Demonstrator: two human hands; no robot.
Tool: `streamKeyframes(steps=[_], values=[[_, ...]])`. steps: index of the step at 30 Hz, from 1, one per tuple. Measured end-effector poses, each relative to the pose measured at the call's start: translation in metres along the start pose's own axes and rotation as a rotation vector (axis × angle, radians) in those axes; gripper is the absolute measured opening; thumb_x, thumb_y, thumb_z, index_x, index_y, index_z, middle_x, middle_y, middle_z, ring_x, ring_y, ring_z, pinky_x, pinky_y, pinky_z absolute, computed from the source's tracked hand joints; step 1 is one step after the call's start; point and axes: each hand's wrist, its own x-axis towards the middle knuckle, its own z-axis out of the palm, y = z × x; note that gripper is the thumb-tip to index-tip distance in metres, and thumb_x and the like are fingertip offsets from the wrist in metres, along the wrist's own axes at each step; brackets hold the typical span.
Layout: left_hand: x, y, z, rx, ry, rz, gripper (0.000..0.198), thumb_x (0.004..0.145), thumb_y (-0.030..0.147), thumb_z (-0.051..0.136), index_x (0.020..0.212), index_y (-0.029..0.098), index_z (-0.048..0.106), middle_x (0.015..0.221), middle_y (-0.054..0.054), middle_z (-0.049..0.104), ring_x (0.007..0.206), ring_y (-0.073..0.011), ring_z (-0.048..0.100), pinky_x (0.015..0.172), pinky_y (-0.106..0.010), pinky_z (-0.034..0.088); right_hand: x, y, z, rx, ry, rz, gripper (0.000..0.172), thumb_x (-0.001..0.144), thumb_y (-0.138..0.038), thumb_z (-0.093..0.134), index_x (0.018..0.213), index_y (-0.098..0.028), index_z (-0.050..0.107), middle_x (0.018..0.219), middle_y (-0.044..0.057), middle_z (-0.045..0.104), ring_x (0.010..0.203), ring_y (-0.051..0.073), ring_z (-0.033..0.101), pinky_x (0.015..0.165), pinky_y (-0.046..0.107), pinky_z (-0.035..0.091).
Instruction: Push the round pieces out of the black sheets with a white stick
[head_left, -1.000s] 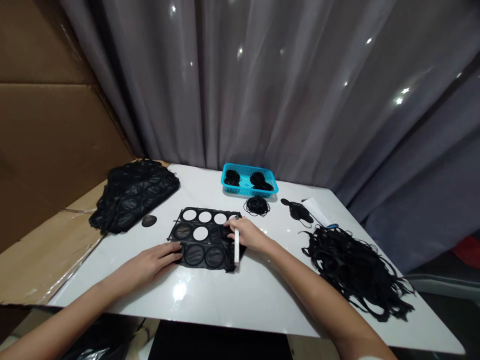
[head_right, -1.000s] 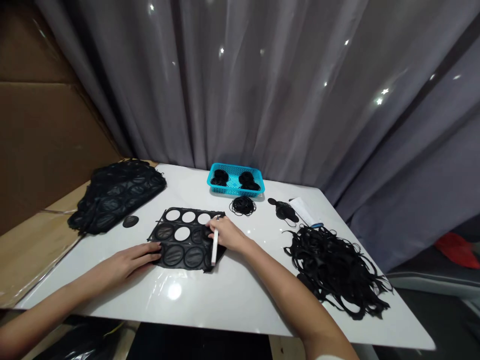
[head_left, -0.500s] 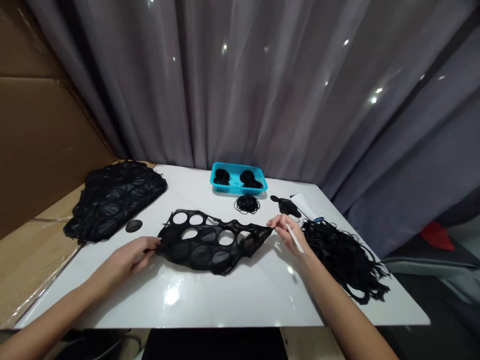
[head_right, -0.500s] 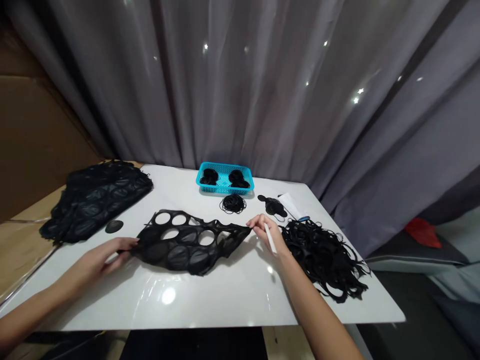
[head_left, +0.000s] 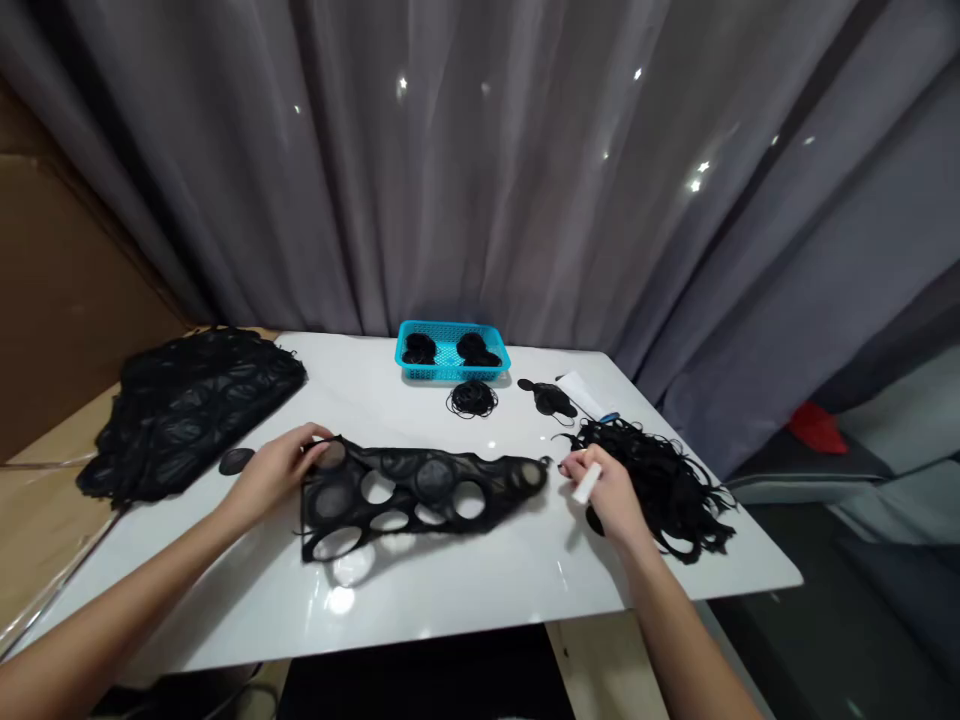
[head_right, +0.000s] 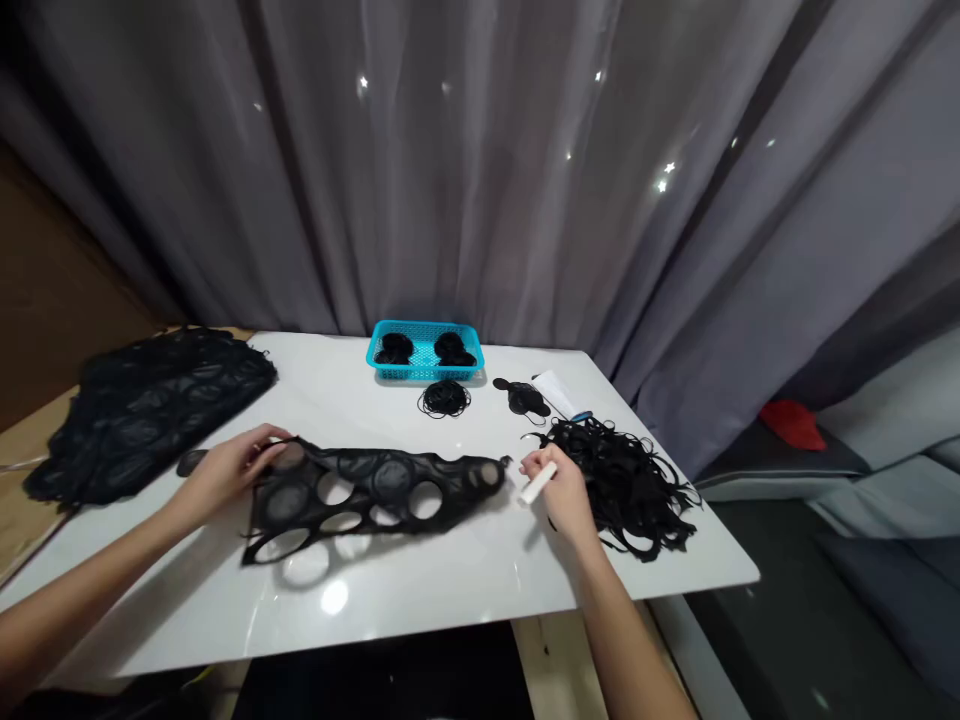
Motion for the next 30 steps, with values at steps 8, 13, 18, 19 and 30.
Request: streamKeyframes(steps=[8,13,18,19,30], values=[[-0.009,0.048,0.054,0.150,-0.130,0.230,0.029,0.097,0.028,0.037,0.094,0.021,0.065,0.098,-0.010,0.064,0.090,-0.0268,0.062,0.080,-0.040,0.049,0.006,0.009,0.018,-0.421,-0.324,-0.239,0.027,0.087,-0.031,0.061,0.069,-0.023,0.044,0.104,0.009,0.070,0.092,0.023,0.064,0.082,0.036,0.047],[-0.049,0.048,0.074,0.172,-0.120,0.297,0.031,0.102,0.037,0.041,0.113,0.020,0.065,0.117,-0.012,0.065,0.108,-0.0309,0.062,0.089,-0.046,0.050,-0.004,0.008,0.042,-0.483,-0.761,-0.364,0.023,0.081,-0.022,0.072,0.074,-0.021,0.050,0.099,0.006,0.065,0.091,0.021,0.061,0.081,0.033,0.048],[-0.064,0.020,0.074,0.102,-0.121,0.426,0.053,0.103,0.051,0.047,0.149,0.025,0.046,0.153,-0.011,0.049,0.138,-0.0301,0.050,0.114,-0.051,0.039,0.033,0.006,0.058,-0.294,-0.559,-0.182,0.034,0.087,-0.030,0.062,0.065,-0.023,0.037,0.081,0.003,0.067,0.071,0.018,0.058,0.067,0.030,0.044],[-0.065,0.018,0.071,0.095,-0.139,0.440,0.055,0.103,0.052,0.048,0.150,0.026,0.044,0.154,-0.010,0.048,0.139,-0.0299,0.049,0.115,-0.050,0.039,0.046,0.003,0.060,-0.261,-0.455,-0.153,0.036,0.085,-0.033,0.063,0.065,-0.023,0.035,0.079,0.003,0.067,0.070,0.018,0.058,0.066,0.030,0.043],[-0.125,-0.004,0.026,0.011,-0.191,0.350,0.031,0.094,0.047,0.064,0.119,0.030,0.067,0.136,-0.008,0.059,0.122,-0.0280,0.055,0.098,-0.037,0.049,0.031,0.018,0.006,-0.470,-0.595,-0.226,0.036,0.085,-0.030,0.066,0.066,-0.023,0.036,0.095,0.005,0.070,0.080,0.020,0.061,0.073,0.032,0.045]])
